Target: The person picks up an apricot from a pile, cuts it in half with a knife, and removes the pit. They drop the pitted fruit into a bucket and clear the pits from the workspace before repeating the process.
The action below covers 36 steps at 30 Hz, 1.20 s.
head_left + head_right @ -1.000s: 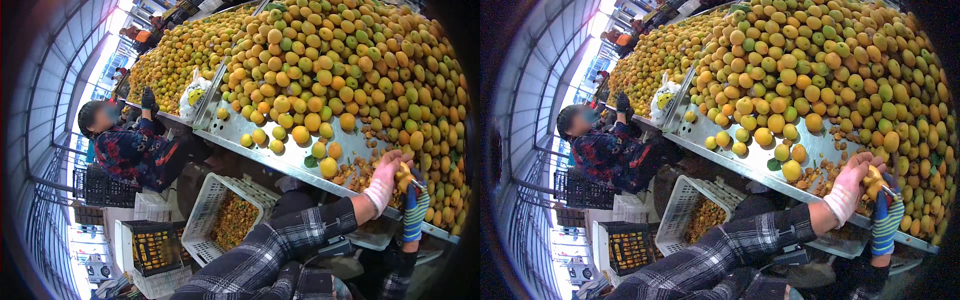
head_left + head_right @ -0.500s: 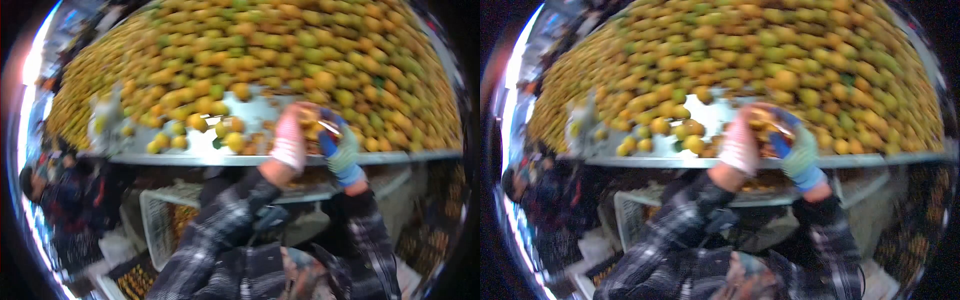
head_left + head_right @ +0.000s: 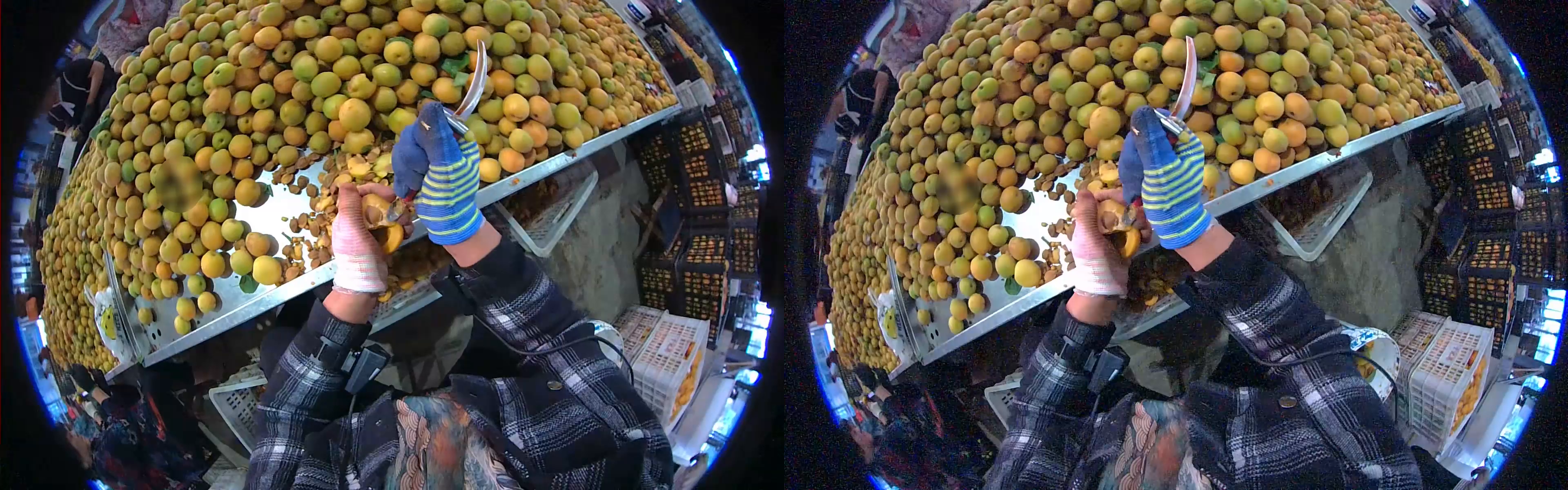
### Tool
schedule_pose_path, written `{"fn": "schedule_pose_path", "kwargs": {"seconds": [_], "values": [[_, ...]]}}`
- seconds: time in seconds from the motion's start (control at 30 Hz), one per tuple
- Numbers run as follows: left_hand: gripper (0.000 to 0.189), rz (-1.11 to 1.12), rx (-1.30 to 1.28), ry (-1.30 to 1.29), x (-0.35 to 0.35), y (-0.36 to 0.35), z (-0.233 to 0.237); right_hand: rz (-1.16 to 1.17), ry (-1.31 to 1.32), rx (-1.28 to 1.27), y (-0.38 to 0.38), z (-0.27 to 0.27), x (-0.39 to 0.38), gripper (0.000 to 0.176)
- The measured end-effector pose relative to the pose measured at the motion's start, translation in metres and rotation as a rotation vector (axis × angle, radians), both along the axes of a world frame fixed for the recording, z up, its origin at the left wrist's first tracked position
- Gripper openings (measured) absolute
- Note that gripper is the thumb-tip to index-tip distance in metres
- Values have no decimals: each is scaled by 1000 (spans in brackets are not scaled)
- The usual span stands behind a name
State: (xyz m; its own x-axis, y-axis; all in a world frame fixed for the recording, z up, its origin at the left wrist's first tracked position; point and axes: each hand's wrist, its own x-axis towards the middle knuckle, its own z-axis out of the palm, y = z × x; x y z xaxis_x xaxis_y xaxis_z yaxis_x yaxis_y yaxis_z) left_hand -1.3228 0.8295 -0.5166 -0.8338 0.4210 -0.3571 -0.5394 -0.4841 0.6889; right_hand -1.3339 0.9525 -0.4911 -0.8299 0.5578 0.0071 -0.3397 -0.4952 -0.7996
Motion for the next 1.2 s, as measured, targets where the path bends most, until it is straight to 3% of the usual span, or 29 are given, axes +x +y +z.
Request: {"fn": "schedule_pose_path", "kwargs": {"seconds": [0.07,0.23,0.3,0.33,0.4,0.47,0.57,0.67,0.83,0.93,1.1,1.2], "values": [[52,-39,58,-2,1,3,-1,-50,-33,134,5,-1,1,24],[50,-45,33,27,6,15,6,-95,12,59,10,6,5,26],[49,-61,65,48,7,20,7,-159,-33,180,7,14,5,24],[48,-13,43,0,7,24,7,-269,69,347,0,18,6,20],[47,35,21,-49,7,27,5,-210,9,246,-4,26,9,19],[32,95,-55,-44,6,27,1,-230,11,256,-4,21,3,19],[34,26,-59,-54,4,27,6,-213,-29,82,2,16,-3,26],[42,44,-93,-107,0,31,10,-66,-112,-208,10,-1,-14,44],[43,39,-90,-124,-4,29,10,-41,-173,-333,11,0,-16,47],[42,43,-22,-131,-8,24,-1,-42,-222,-546,10,-8,-21,41],[42,35,-23,-135,-14,22,9,-54,-203,-517,7,-4,-27,45],[51,35,-15,-125,-24,10,12,89,-30,-404,18,1,-26,45]]}}
